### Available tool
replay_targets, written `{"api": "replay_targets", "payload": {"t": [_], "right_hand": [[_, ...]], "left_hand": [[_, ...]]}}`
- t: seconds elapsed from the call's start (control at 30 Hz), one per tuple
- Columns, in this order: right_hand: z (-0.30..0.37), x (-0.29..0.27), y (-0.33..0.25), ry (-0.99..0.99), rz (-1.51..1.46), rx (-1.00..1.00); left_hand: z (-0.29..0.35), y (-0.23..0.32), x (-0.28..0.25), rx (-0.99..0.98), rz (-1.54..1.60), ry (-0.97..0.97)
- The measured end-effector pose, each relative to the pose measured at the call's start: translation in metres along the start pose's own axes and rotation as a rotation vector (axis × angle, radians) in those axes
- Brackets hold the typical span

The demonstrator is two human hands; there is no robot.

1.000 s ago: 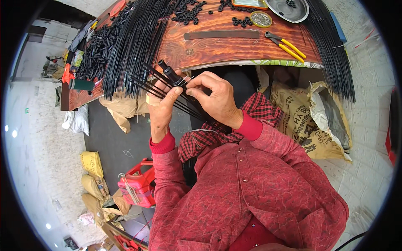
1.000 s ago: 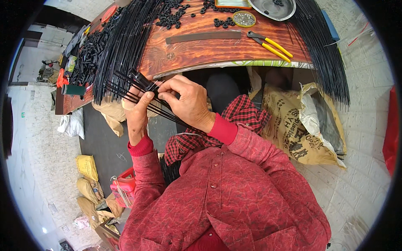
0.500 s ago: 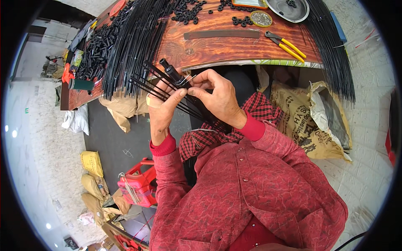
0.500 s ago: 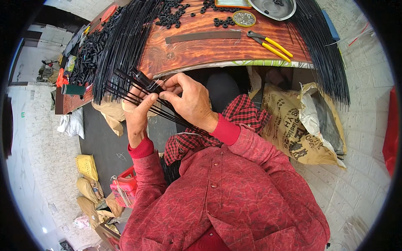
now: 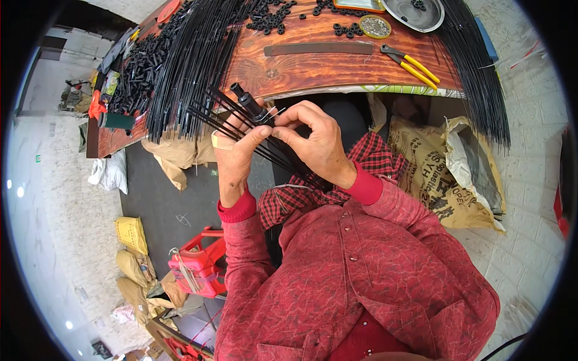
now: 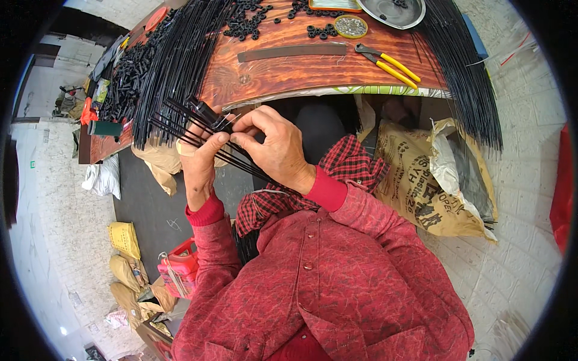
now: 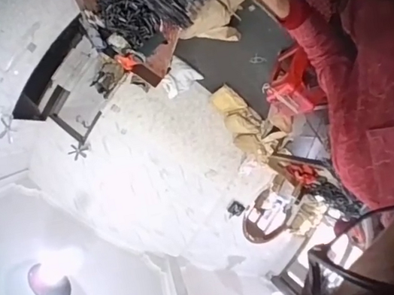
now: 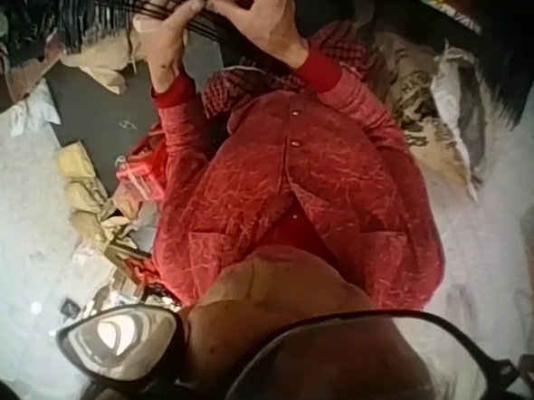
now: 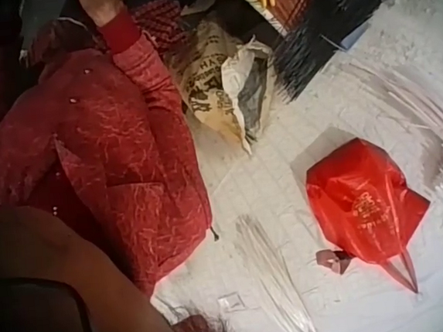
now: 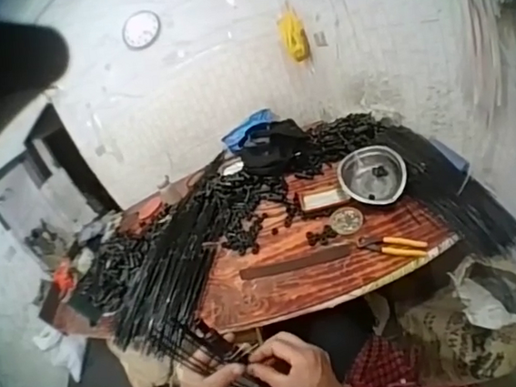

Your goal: Assembling plastic clips onto rods and trimming excess material using pliers.

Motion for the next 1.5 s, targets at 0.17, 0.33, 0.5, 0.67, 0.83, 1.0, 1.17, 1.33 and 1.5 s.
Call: {"api": "replay_targets", "payload": {"t": [0.17, 0.33, 0.5, 0.67, 0.83, 1.0, 1.17, 1.33, 1.5], "right_hand": [[0.001, 0.001, 0.004, -0.029, -0.064, 0.003], [-0.005, 0.002, 0.008, -0.090, -0.052, 0.040], [-0.007, 0.005, 0.012, -0.129, -0.072, 0.048], [-0.011, 0.010, 0.008, -0.140, 0.031, -0.036], [-0.014, 0.015, 0.007, -0.202, 0.055, -0.057], [-0.016, 0.019, 0.018, -0.221, 0.027, 0.000], [-0.008, 0.018, 0.024, -0.105, -0.003, 0.154], [-0.003, 0.019, 0.019, -0.051, 0.065, 0.183], [-0.003, 0.018, 0.020, -0.021, 0.081, 0.136]], "left_hand": [[-0.003, -0.005, -0.002, -0.005, 0.044, 0.006], [-0.006, -0.011, -0.006, 0.000, 0.070, 0.007], [-0.009, -0.010, -0.004, 0.016, 0.143, -0.037], [-0.013, -0.014, -0.010, 0.014, 0.130, -0.042], [-0.012, -0.017, -0.017, 0.006, 0.148, -0.023], [-0.013, -0.016, -0.019, -0.004, 0.120, -0.013], [-0.011, -0.011, -0.017, -0.012, 0.109, -0.028], [-0.008, -0.008, -0.011, -0.070, 0.054, -0.016], [-0.006, -0.002, -0.005, -0.054, 0.006, 0.024]]}}
Point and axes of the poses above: each hand's wrist, its own z-axis away from the middle knuckle, its own x-axis out of the palm, y = z × x, the point moved 4 cm from there along -z, towards the middle knuckle, and after that the axes turned 15 degrees about -z, right-handed, at the moved point
